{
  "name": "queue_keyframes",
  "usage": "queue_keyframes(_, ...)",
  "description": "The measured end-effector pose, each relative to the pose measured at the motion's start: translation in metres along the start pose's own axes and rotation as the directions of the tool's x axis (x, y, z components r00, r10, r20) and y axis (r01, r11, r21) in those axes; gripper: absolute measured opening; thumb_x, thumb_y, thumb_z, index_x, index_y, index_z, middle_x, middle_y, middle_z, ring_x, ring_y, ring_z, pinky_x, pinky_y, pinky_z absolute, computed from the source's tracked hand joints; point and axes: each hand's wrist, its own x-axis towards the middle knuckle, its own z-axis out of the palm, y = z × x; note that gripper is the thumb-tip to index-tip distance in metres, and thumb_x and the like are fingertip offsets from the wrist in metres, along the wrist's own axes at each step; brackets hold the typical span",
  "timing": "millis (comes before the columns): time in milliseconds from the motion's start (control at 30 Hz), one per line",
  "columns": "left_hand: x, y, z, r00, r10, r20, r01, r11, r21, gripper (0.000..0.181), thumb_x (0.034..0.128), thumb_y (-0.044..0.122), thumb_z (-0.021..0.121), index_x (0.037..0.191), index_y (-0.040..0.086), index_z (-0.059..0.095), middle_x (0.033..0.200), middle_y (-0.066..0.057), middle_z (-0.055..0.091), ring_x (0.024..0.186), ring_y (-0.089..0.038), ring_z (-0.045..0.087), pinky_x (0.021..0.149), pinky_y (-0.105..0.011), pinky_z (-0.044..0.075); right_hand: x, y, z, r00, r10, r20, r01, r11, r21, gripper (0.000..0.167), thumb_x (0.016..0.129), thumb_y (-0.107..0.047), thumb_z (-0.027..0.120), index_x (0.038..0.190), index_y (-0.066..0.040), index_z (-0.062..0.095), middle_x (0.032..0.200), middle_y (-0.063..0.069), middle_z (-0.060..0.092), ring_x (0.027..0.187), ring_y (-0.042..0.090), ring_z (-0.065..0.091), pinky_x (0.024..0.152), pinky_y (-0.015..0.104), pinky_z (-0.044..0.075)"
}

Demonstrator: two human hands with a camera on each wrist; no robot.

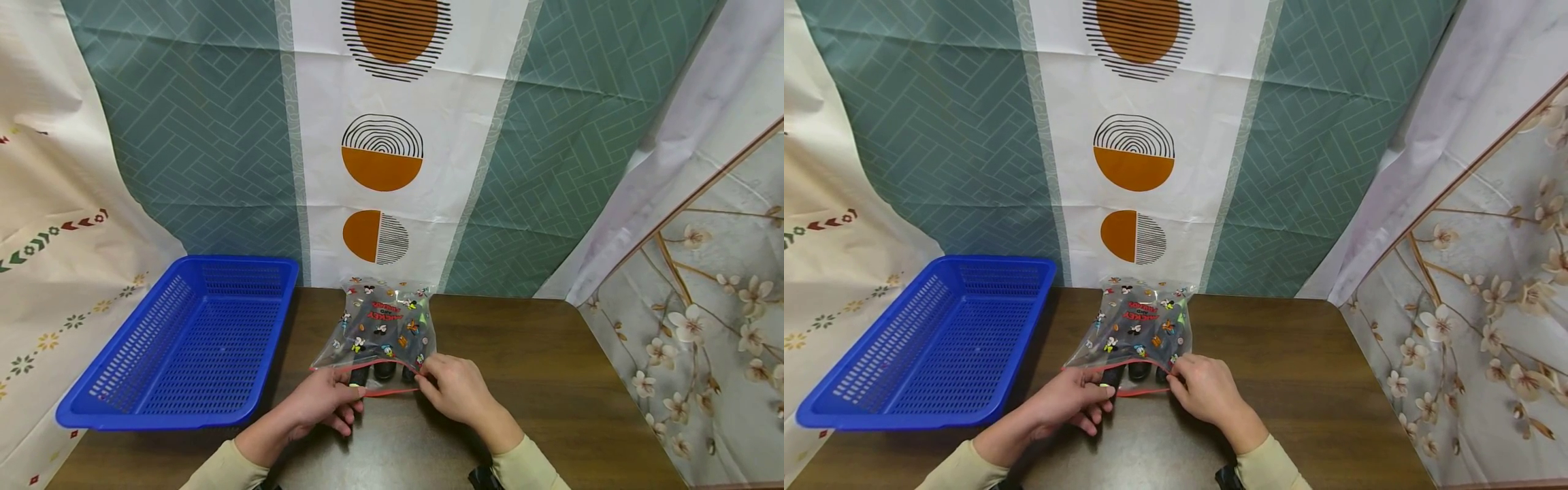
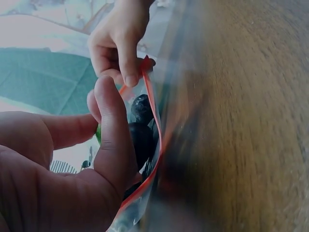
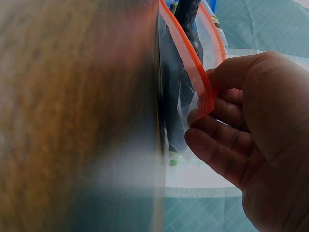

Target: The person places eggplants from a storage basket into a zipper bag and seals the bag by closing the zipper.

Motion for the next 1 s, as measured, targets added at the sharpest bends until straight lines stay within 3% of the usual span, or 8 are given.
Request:
queue_keyframes(133,-0.001,-0.002,0.001,1.000,0.001,-0.004,-0.001,1.000,-0.001,0.060,0.1061,0.001,0.066,0.155,-0.019,0.038,0.098,-0.018,0.071,0.068,-0.015,0.066,0.058,-0.035,0.065,0.000,0.001,0.001,1.000,-0.006,-0.005,0.006,1.000,0.000,0.021,0.093,-0.020,0.088,0.084,-0.024,0.070,0.075,-0.014,0.058,0.063,0.002,0.051,0.053,0.024,0.040)
queue_keyframes(233,-0.001,-0.003,0.001,1.000,-0.003,0.001,0.003,1.000,-0.002,0.055,0.1073,0.001,0.064,0.152,-0.021,0.040,0.097,-0.018,0.071,0.068,-0.015,0.066,0.057,-0.034,0.064,0.000,0.001,0.002,1.000,-0.008,-0.008,0.008,1.000,-0.001,0.021,0.093,-0.020,0.088,0.084,-0.024,0.070,0.076,-0.014,0.059,0.063,0.002,0.052,0.053,0.024,0.040)
queue_keyframes(367,0.001,-0.004,0.002,1.000,-0.014,0.008,0.014,1.000,0.005,0.028,0.1124,0.010,0.059,0.125,-0.015,0.055,0.091,-0.014,0.071,0.063,-0.015,0.066,0.056,-0.034,0.064,0.000,0.001,0.001,1.000,-0.007,-0.008,0.007,1.000,0.003,0.021,0.094,-0.019,0.087,0.084,-0.024,0.070,0.076,-0.014,0.058,0.063,0.002,0.051,0.053,0.024,0.040)
queue_keyframes(467,0.003,-0.005,0.003,1.000,-0.015,0.012,0.014,1.000,0.010,0.025,0.1158,0.015,0.055,0.110,-0.009,0.059,0.087,-0.012,0.071,0.061,-0.015,0.066,0.055,-0.034,0.064,0.000,0.001,0.001,1.000,-0.009,-0.008,0.009,1.000,-0.007,0.021,0.093,-0.019,0.088,0.084,-0.024,0.070,0.075,-0.014,0.058,0.063,0.002,0.051,0.053,0.024,0.039)
queue_keyframes(1000,0.010,-0.012,0.009,0.999,-0.031,-0.005,0.031,0.999,-0.018,0.027,0.1188,0.018,0.046,0.121,-0.007,0.056,0.085,-0.009,0.066,0.058,-0.014,0.062,0.050,-0.033,0.060,-0.001,0.001,0.002,1.000,-0.005,-0.008,0.005,1.000,-0.006,0.020,0.094,-0.020,0.088,0.085,-0.024,0.071,0.076,-0.014,0.059,0.063,0.003,0.052,0.053,0.024,0.040)
